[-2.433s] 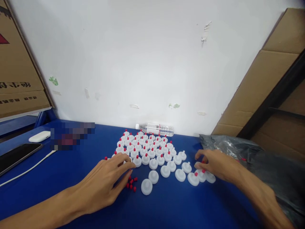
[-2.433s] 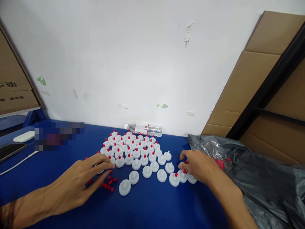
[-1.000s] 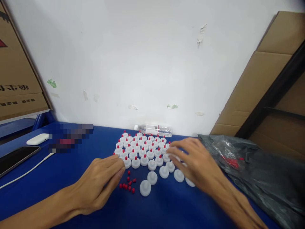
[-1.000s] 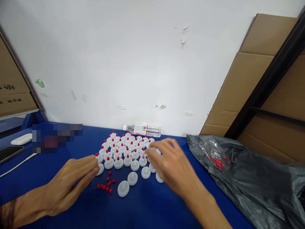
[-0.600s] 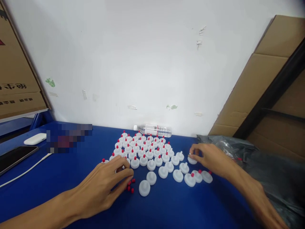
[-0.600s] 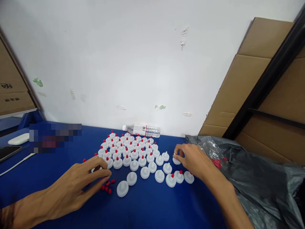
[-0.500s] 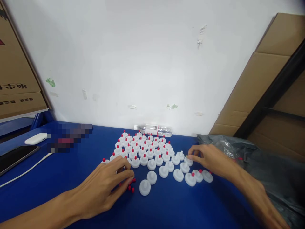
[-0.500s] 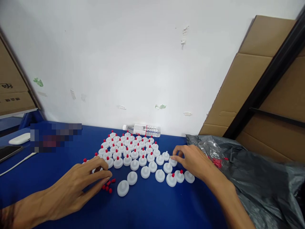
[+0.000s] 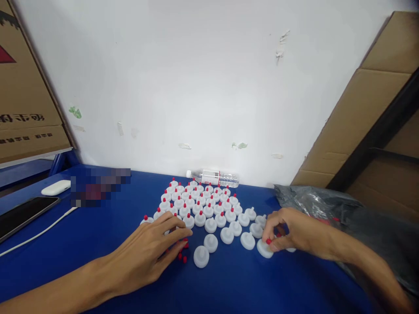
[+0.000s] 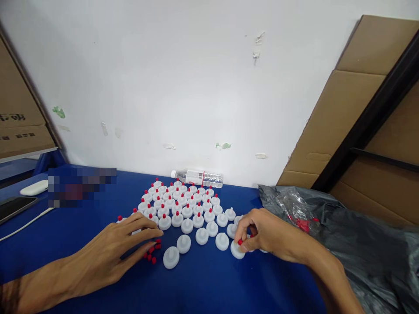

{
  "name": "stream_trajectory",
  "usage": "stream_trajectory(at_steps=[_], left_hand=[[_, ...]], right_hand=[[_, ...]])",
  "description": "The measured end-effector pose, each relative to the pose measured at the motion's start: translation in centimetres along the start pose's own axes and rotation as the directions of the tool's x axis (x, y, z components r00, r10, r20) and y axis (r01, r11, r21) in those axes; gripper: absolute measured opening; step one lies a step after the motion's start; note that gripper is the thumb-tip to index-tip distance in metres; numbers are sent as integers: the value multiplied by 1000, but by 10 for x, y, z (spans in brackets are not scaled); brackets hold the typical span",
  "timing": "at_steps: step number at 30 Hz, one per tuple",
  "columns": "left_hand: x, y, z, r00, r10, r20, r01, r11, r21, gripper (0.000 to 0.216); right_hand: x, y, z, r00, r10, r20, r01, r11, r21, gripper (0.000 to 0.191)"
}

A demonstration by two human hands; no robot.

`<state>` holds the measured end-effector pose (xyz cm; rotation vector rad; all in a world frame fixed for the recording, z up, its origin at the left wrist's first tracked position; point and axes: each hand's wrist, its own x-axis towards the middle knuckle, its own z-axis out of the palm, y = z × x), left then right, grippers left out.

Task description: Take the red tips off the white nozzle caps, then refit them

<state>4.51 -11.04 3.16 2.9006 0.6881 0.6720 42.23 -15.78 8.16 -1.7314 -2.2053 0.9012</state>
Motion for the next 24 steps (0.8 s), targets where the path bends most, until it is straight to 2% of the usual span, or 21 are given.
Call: stream_trajectory(at_steps=[4,7,9,11,13,14,16,19,24], left_hand=[[-1,5,-4,999,-15,-49,15,1000,-3,27],[-1,8,-6,996,-12,-85,14,1000,14,28],[-1,9,-6,994,10,-111,-7,1000,28,28],[-1,11,-7,990,50,-132,-43,998,51,25],[-1,13,-9,984,102,-148,-91,992,84,19],[-1,15,-9,981,128,-149,-113,988,102,20],[-1,19,-11,977,168,-128,-151,980,130,29],[-1,24,-10,974,213,-77,-201,970,135,28],[0,24,-6,977,190,-91,-185,980,68,24]], right_hand=[[-2,-12,-5,972,-96,-213,104,994,25,27],[2,-28,5,900,-178,-398,190,982,-9,25],[9,-41,23,836,-266,-479,206,963,-175,21],[15,-56,45,750,-479,-457,290,858,-423,13],[21,-73,69,628,-683,-372,417,699,-581,10],[23,-80,79,574,-747,-336,447,630,-635,10],[26,-93,95,508,-814,-282,471,536,-701,12],[28,-100,107,461,-850,-255,454,472,-755,16],[28,-96,108,505,-824,-259,477,516,-711,22]])
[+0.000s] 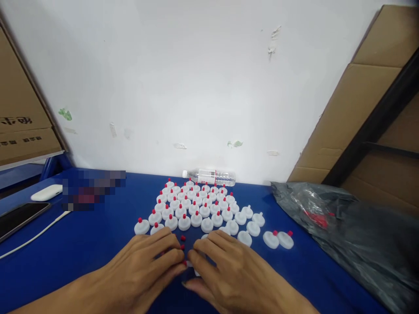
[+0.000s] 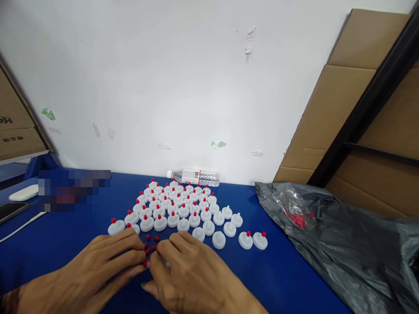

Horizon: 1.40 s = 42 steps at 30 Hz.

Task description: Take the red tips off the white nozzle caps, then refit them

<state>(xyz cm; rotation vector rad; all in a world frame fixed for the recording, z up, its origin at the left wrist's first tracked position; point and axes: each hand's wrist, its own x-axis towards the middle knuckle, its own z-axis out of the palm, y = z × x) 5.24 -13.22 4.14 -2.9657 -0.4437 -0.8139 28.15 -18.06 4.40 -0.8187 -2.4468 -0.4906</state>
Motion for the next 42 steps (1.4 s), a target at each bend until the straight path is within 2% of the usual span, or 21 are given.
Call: stream_trajectory(at_steps=[3,6,10,12,14,17,21,26,29,33,37,39,40,42], left_hand=[[1,0,1,999,-29,13,29,1000,-11,15],[2,4,0,999,-1,37,1,1000,13,20],[1,3,-6,998,-47,-43,48,999,2,26],[0,-2,-8,995,-93,-31,93,996,-12,27],[-1,-8,-7,992,-124,22,124,992,-17,27],[-1,-14,-2,982,-177,70,179,984,-16,25],[-1,-15,3,976,-202,81,204,979,-21,23],[-1,-16,4,978,-181,98,184,983,-19,27],[-1,-17,5,978,-187,96,189,982,-16,28],[-2,-19,9,975,-194,111,196,981,-4,26],[-3,-19,10,968,-205,145,206,978,9,25],[-3,-18,9,968,-215,130,214,977,22,25],[-3,-18,8,970,-217,112,215,976,29,25],[-2,-16,5,974,-216,66,214,976,36,26]], right_hand=[[1,-2,2,999,7,-41,-6,1000,22,24],[3,-2,1,999,-3,-47,5,999,41,27],[-3,19,-16,1000,-6,-18,6,1000,-31,10],[-12,41,-30,992,126,13,-126,992,-26,11],[-25,64,-45,946,313,89,-311,950,-31,16],[-44,93,-62,815,545,199,-552,834,-22,15],[-63,110,-69,737,563,373,-622,781,51,16],[-69,107,-66,609,561,561,-715,695,80,19],[-71,108,-66,559,589,583,-765,638,90,16],[-79,118,-72,486,669,563,-818,575,23,26],[-85,123,-72,407,670,621,-844,536,-25,14],[-84,122,-72,400,641,655,-835,550,-29,7],[-83,121,-73,424,639,643,-821,571,-26,7],[-77,117,-76,524,656,543,-783,622,4,15]])
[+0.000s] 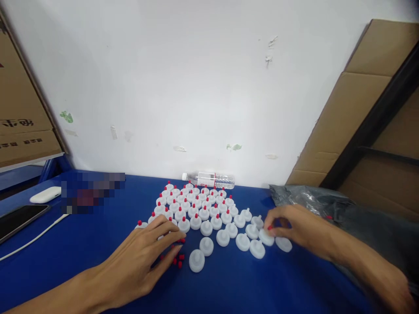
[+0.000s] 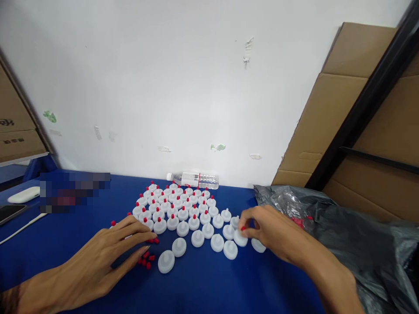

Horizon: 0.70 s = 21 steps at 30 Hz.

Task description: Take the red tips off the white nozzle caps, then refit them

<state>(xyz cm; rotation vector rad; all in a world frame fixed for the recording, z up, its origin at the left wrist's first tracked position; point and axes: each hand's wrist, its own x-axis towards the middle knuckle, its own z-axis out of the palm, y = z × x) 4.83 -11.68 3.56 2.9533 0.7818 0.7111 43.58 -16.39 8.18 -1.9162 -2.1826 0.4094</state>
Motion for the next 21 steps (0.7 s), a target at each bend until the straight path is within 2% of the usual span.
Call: stream_trajectory(at_steps=[2,4,7,9,11,14,19,21], left_hand=[[0,2,-3,999,16,-48,-16,1000,-4,26],[1,4,-6,995,35,-94,-35,999,-1,27],[0,6,-7,988,59,-144,-58,998,14,28],[-1,8,-7,986,59,-157,-56,998,20,27],[-2,10,-7,988,37,-150,-34,999,25,23],[-3,14,-8,991,29,-132,-26,999,23,17],[-4,21,-13,988,139,-73,-140,990,-14,7],[-3,24,-14,983,176,-53,-176,984,0,13]], right_hand=[[-2,-9,-4,982,-52,-182,56,998,21,25],[-3,-20,-7,941,-80,-329,98,994,39,28],[-1,-42,1,874,-203,-441,199,978,-55,20],[1,-59,13,796,-391,-462,351,920,-172,14],[3,-78,30,662,-576,-478,519,814,-261,12],[4,-108,57,523,-717,-461,640,688,-342,13],[3,-137,87,435,-769,-469,704,615,-355,33],[3,-140,92,411,-772,-485,715,603,-354,35]])
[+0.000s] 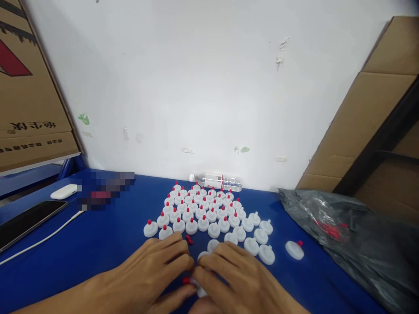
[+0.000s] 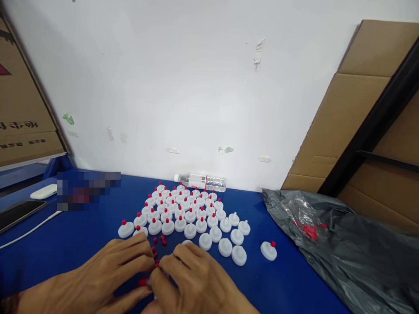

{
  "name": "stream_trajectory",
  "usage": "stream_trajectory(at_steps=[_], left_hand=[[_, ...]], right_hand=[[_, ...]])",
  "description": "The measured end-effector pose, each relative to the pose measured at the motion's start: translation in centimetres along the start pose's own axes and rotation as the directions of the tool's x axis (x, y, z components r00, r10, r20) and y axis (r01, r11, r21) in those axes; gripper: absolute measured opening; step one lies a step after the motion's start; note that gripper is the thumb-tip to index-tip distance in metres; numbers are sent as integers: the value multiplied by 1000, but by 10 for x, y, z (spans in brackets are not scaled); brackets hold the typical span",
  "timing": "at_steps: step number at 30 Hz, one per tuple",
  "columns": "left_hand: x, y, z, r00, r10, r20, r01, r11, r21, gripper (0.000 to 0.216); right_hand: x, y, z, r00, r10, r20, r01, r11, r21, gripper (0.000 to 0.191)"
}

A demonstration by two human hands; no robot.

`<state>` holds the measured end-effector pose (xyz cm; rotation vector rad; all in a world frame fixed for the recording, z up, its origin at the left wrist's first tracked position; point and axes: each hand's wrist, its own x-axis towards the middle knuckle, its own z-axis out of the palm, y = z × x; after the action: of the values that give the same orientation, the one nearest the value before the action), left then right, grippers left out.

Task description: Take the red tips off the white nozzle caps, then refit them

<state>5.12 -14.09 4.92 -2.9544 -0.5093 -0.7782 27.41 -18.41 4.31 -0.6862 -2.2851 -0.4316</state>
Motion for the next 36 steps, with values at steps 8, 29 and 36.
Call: stream_trajectory(at_steps=[8,29,36], left_hand=[[-1,4,1,1000,-3,-30,1,997,-76,33],[-3,-21,16,968,-237,81,243,967,-78,26],[-5,-22,22,970,-210,125,221,972,-83,23]], right_hand=[[1,6,-4,1000,-24,-19,23,998,-62,24],[-72,122,-99,338,760,555,-809,536,-241,12],[-98,130,-101,163,846,507,-862,372,-344,47]])
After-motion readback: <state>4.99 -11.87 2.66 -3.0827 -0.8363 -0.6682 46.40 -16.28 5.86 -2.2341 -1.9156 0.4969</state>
